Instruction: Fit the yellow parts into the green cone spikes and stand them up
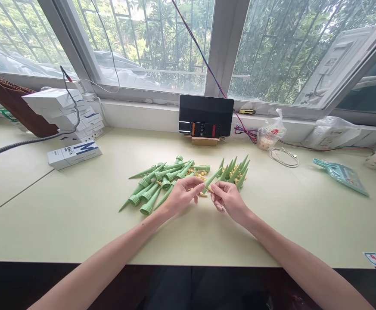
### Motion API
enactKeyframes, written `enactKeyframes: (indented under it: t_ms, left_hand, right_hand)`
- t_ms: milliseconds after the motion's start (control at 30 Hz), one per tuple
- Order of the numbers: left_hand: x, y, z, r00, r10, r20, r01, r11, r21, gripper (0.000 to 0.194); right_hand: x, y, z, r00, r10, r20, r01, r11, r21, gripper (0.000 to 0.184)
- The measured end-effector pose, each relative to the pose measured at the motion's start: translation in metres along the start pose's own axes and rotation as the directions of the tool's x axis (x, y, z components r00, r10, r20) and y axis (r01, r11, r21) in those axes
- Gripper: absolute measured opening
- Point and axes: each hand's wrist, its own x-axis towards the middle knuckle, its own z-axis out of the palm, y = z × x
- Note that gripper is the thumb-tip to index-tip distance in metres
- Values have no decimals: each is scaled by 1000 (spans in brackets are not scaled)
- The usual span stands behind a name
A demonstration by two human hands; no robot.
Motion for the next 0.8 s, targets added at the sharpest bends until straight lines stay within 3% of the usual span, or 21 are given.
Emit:
enactKeyframes:
  t_ms: [167, 367, 533, 800]
  left_hand:
    - [2, -7, -2, 999, 25, 20, -24, 999, -45, 30]
    - [2, -3, 1, 999, 35, 18, -35, 999, -40, 31]
    - [3, -5, 4, 1000, 1, 10, 0, 997, -73, 33]
    - [2, -8, 5, 995, -63, 80, 71, 993, -92, 35]
  right_hand:
    - [2, 1, -3, 993, 105, 58, -114, 976, 184, 36]
    - [3, 0, -1, 990, 129, 51, -137, 968, 211, 35]
    - [-2, -4, 5, 994, -85, -75, 78, 993, -84, 37]
    - [-9, 2, 11, 938, -341, -57, 271, 828, -491, 28]
